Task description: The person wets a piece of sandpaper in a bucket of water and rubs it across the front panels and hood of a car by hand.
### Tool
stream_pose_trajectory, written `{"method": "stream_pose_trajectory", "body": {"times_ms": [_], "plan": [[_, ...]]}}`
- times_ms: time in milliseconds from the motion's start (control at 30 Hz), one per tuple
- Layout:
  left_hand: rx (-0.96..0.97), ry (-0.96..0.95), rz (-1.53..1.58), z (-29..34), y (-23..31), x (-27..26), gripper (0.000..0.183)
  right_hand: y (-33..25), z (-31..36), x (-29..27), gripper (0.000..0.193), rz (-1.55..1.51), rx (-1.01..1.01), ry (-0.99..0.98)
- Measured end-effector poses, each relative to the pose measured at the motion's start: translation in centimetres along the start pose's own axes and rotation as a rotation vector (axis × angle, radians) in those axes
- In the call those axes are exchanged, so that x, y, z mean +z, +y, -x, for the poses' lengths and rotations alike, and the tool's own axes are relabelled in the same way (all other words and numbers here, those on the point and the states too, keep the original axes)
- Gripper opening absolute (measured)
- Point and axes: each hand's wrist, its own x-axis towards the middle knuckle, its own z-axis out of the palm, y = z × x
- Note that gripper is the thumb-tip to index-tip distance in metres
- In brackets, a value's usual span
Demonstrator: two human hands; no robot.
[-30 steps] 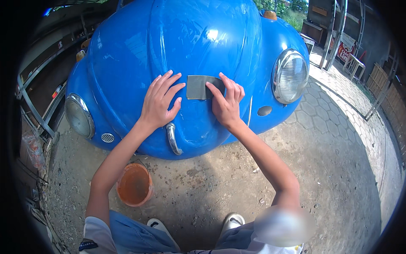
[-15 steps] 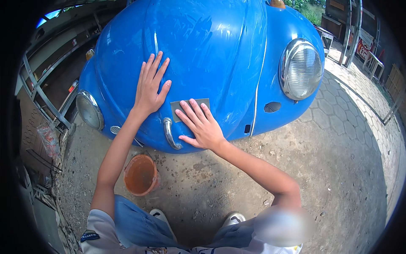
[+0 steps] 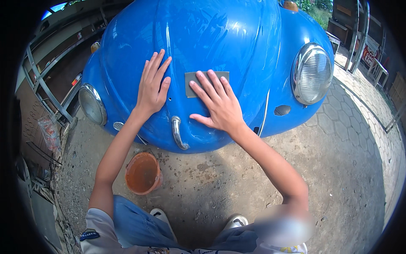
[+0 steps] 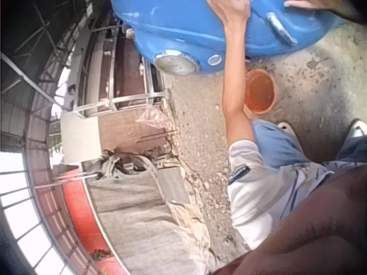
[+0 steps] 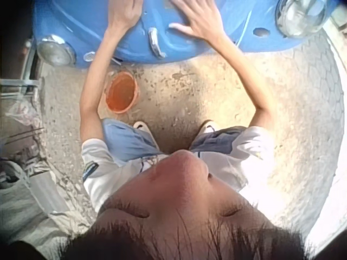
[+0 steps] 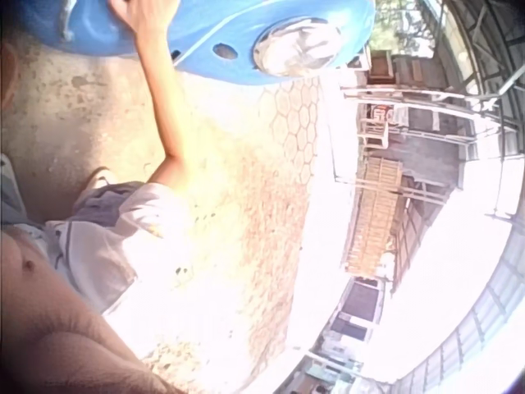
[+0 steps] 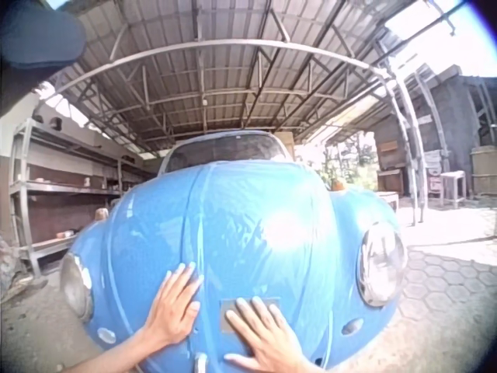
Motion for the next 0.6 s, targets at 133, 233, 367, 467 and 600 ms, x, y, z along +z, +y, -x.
{"method": "stream_pose_trajectory", "body": {"times_ms": [133, 233, 367, 467, 600], "plan": [[0.026, -0.026, -0.037, -0.1, 0.4, 0.7, 0.053, 3.3, -1.5, -1.6, 0.091, 0.032, 0.249, 0.156], [0.021, -0.018, -0.044, 0.2, 0.5, 0.6, 0.053, -2.8, 1.0, 1.0, 0.095, -0.032, 0.099, 0.011], [0.039, 0.003, -0.018, 0.2, -0.2, 0.5, 0.050, -4.1, 1.8, 2.2, 0.098, -0.082, -0.017, -0.050], [0.062, 0.020, 0.029, 0.3, -0.8, -0.1, 0.046, 0.1, -3.3, -0.6, 0.096, -0.026, 0.139, 0.097], [0.063, 0.044, 0.032, -0.2, 0.0, -0.7, 0.044, -1.9, -2.3, 0.4, 0.099, -0.016, 0.141, 0.095]]}}
